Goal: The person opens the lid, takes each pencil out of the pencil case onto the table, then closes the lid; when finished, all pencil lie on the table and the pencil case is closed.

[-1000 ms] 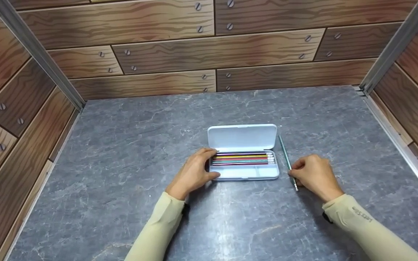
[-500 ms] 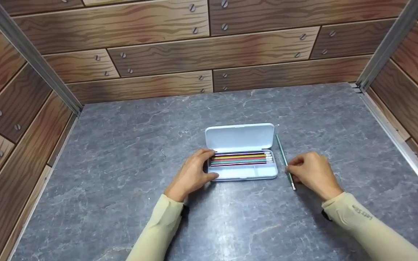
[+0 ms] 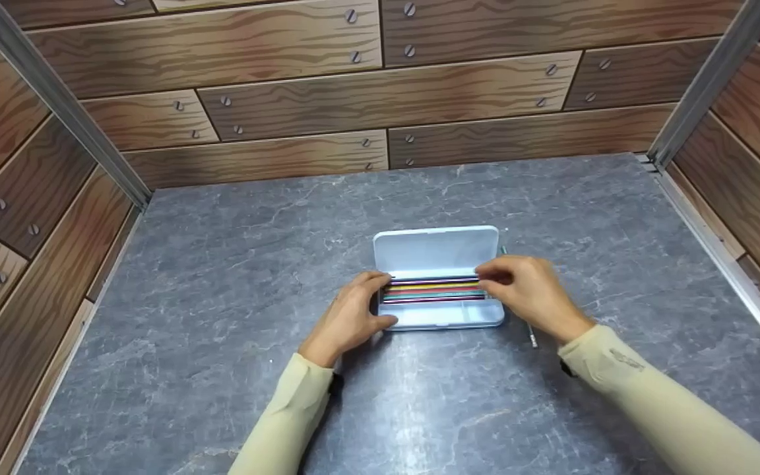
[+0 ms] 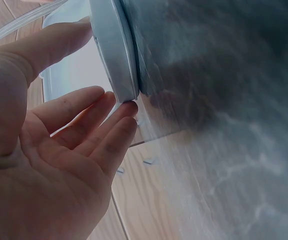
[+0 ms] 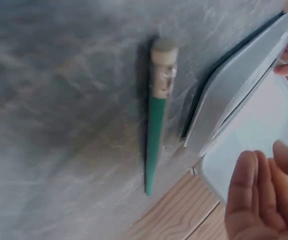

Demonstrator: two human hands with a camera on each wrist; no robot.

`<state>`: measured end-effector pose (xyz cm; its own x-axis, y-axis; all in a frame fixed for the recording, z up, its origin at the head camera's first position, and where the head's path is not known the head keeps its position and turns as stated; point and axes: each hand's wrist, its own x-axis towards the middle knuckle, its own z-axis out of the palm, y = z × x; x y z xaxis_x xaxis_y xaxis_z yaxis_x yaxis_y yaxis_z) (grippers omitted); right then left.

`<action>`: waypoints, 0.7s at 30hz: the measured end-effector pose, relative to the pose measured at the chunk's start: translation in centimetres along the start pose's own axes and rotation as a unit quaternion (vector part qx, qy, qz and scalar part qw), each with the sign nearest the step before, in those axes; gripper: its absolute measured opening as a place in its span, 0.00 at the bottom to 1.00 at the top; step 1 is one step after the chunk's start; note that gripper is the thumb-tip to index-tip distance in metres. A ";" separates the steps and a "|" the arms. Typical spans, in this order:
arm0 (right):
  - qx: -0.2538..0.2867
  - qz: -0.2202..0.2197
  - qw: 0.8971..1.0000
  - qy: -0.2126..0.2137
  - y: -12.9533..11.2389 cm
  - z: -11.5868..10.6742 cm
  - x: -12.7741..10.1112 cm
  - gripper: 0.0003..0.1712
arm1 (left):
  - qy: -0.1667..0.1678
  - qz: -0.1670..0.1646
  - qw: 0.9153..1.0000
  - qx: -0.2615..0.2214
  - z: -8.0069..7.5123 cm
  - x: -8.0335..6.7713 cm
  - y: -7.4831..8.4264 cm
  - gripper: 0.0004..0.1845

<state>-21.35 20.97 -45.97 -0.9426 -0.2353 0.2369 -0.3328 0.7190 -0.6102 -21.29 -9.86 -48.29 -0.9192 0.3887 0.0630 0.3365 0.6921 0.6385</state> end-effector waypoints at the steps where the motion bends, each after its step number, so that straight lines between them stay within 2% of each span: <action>1: -0.001 -0.014 1.000 -0.009 -0.1 0.4 0.3 0.11 | 0.000 0.000 1.000 0.001 0.0 0.0 0.0 0.38; 5: -0.029 -0.080 0.995 -0.049 0.1 1.6 1.3 0.10 | -0.003 -0.001 1.000 0.004 -0.1 -0.1 0.0 0.38; 11: -0.089 -0.172 0.976 -0.096 0.7 2.1 2.3 0.10 | -0.003 -0.006 1.000 0.004 0.0 -0.2 0.0 0.38; 15: -0.102 -0.201 0.967 -0.117 0.9 2.0 2.7 0.10 | -0.003 -0.004 1.000 0.007 -0.1 -0.1 -0.1 0.38; 21: -0.115 -0.228 0.959 -0.123 0.9 2.2 3.0 0.09 | -0.005 -0.008 1.000 0.002 -0.1 0.0 -0.1 0.38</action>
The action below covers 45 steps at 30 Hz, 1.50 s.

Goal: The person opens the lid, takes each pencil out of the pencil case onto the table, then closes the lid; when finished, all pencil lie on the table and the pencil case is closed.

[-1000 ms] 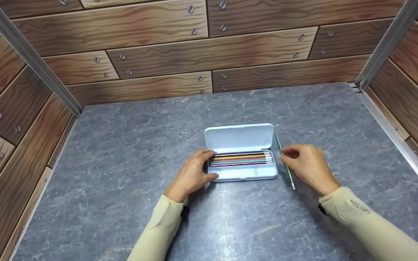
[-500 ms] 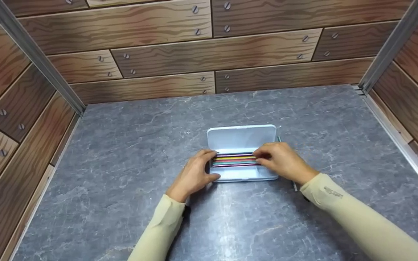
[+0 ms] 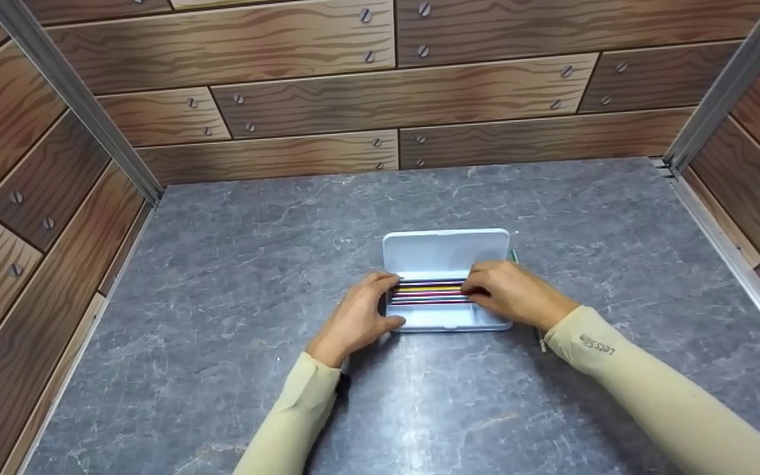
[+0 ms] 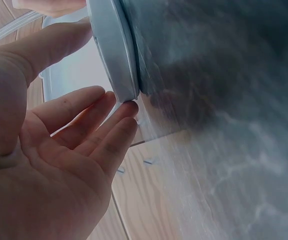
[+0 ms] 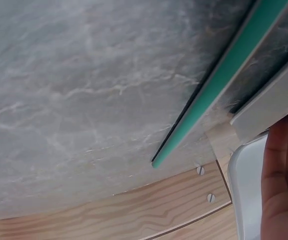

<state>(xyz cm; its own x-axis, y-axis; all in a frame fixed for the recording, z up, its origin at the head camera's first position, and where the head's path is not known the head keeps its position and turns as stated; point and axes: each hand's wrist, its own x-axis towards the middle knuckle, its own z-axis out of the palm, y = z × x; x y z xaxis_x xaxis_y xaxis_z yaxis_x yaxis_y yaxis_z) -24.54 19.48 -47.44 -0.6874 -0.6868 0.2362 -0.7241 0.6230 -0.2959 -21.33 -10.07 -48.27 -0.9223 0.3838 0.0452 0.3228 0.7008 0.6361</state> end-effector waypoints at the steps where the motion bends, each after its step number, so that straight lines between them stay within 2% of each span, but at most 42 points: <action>1: -0.002 -0.003 1.000 0.000 0.0 0.0 0.0 0.09 | 0.000 0.000 1.000 0.000 0.0 0.0 0.0 0.38; 5: -0.024 -0.026 0.999 0.005 0.0 0.2 0.1 0.08 | 0.001 0.003 1.000 0.003 0.0 -0.1 0.0 0.37; 9: -0.072 -0.057 0.996 0.019 -0.2 0.4 0.3 0.06 | 0.010 0.011 1.000 0.008 0.0 0.0 0.0 0.37; 13: -0.101 -0.063 0.992 0.027 -0.4 0.5 0.3 0.05 | 0.010 0.014 1.000 0.010 0.0 0.0 0.0 0.37; 21: -0.053 -0.052 0.997 0.034 -0.3 0.6 0.2 0.09 | 0.001 0.002 1.000 0.008 0.0 0.0 -0.1 0.38; 27: -0.042 -0.040 0.998 0.041 -0.3 0.7 0.2 0.09 | 0.000 0.005 1.000 0.007 0.0 0.1 0.0 0.38; 40: -0.032 -0.046 0.994 0.098 -0.6 -0.1 -1.0 0.09 | 0.004 0.011 1.000 0.000 -0.1 0.1 0.0 0.38; 45: -0.019 -0.025 0.993 0.110 -0.5 -0.8 -1.8 0.10 | 0.002 0.005 1.000 0.002 0.0 0.0 -0.1 0.38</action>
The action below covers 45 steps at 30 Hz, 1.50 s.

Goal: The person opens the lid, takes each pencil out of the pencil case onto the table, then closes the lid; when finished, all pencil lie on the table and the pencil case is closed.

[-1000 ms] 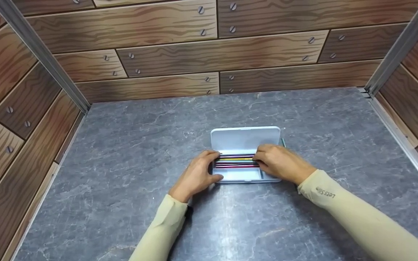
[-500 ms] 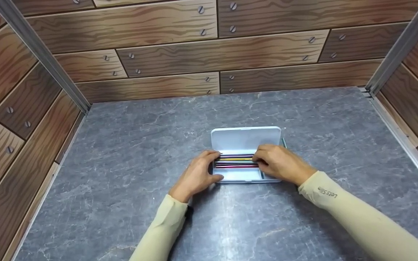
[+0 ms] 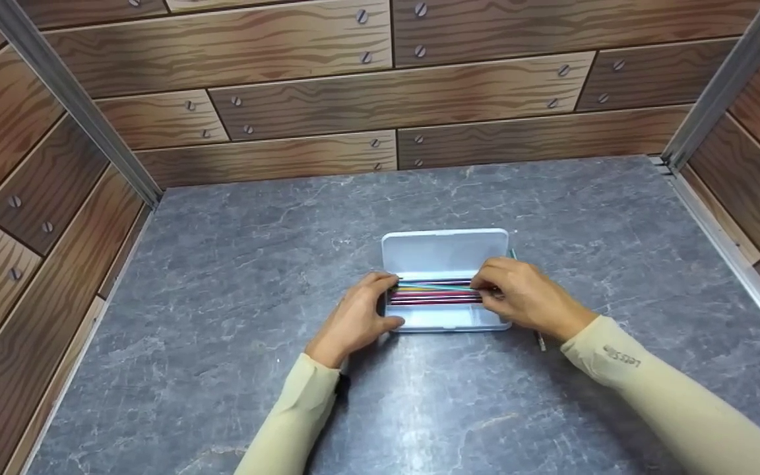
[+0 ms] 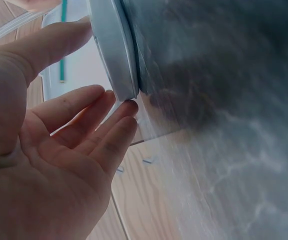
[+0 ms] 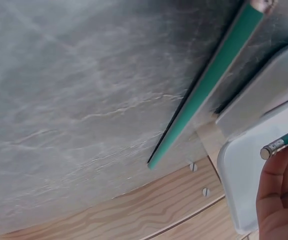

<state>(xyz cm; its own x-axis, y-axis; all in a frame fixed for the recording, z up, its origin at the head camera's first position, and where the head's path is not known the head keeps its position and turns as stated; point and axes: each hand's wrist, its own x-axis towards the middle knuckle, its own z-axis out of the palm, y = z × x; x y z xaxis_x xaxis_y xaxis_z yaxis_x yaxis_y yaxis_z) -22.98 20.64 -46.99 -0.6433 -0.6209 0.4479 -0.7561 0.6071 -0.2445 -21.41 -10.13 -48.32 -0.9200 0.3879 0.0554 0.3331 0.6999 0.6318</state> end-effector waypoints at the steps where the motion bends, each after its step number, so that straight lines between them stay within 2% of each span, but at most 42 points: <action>1: 0.005 0.007 1.000 0.002 0.0 -0.2 -0.1 0.10 | 0.000 0.000 1.000 -0.001 0.0 0.0 0.0 0.38; 6: 0.035 0.041 0.998 0.034 0.3 -1.5 -0.8 0.12 | 0.003 0.006 1.000 -0.003 0.2 -0.1 -0.2 0.37; 11: 0.067 0.093 0.991 0.066 0.7 -3.1 -1.4 0.13 | 0.004 0.004 1.000 -0.003 0.2 -0.1 -0.3 0.37; 20: 0.090 0.236 0.961 0.112 1.8 -4.6 -3.0 0.10 | 0.006 0.002 1.000 0.000 0.2 -0.3 -0.4 0.37; 24: 0.083 0.280 0.950 0.106 2.5 -4.7 -4.2 0.09 | 0.003 0.001 1.000 0.001 0.2 -0.3 -0.4 0.37; 29: 0.065 0.349 0.930 0.100 3.2 -5.0 -5.3 0.10 | 0.004 0.002 1.000 0.000 0.1 -0.2 -0.3 0.37; 37: 0.041 0.421 0.905 0.038 3.4 -4.8 -6.4 0.12 | 0.009 0.016 1.000 -0.001 0.0 -0.1 -0.2 0.37; 40: 0.043 0.433 0.900 0.017 3.2 -4.4 -6.4 0.13 | 0.011 0.018 1.000 -0.002 0.0 -0.1 -0.1 0.37; 45: 0.034 0.434 0.900 -0.005 2.5 -3.9 -6.1 0.12 | 0.009 0.017 1.000 -0.001 -0.1 0.0 0.0 0.37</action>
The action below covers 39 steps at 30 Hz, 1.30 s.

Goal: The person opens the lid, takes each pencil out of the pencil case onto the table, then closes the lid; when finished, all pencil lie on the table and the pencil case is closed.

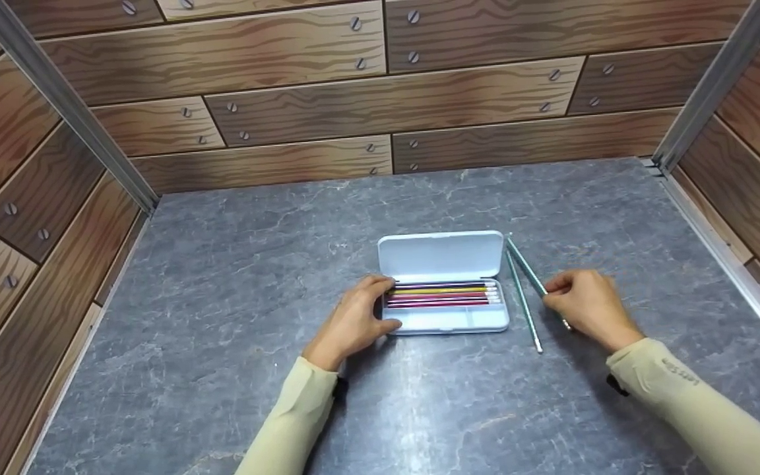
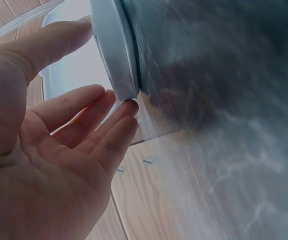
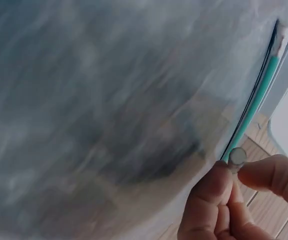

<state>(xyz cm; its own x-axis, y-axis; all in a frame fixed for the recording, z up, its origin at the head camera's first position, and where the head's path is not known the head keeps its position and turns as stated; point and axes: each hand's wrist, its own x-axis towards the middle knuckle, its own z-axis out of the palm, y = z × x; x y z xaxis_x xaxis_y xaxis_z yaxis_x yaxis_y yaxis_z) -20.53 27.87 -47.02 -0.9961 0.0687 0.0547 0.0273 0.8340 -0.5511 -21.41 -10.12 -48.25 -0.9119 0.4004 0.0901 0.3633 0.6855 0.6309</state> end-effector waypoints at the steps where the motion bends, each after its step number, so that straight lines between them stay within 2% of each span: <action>1: -0.003 0.000 1.000 -0.002 -0.1 0.1 -0.1 0.12 | 0.000 0.001 1.000 0.001 0.0 0.0 0.0 0.37; 7: -0.009 0.011 1.000 -0.014 -0.6 0.3 -0.4 0.13 | -0.002 0.000 1.000 -0.003 0.0 0.0 0.0 0.37; 13: -0.028 -0.001 0.999 -0.028 -0.8 0.6 -0.6 0.14 | -0.004 -0.006 1.000 -0.002 -0.1 0.0 0.0 0.38; 20: -0.025 -0.009 0.998 -0.050 -1.0 0.8 -0.7 0.14 | -0.006 -0.010 1.000 -0.001 0.0 -0.1 -0.1 0.38; 29: -0.026 -0.024 0.999 -0.038 -1.1 1.0 -0.9 0.13 | -0.003 -0.002 1.000 0.001 0.1 0.0 -0.1 0.37; 39: -0.027 -0.027 0.999 -0.038 -1.7 1.0 -1.4 0.13 | -0.006 -0.009 1.000 0.007 0.1 -0.1 -0.1 0.37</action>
<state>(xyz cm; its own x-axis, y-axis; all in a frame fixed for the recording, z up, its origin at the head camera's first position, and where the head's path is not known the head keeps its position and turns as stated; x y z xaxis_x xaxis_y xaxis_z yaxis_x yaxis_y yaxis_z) -19.25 25.83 -47.01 -0.9997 -0.0172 0.0198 -0.0248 0.8642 -0.5025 -21.36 -10.13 -48.37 -0.9155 0.3963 0.0694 0.3505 0.7010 0.6210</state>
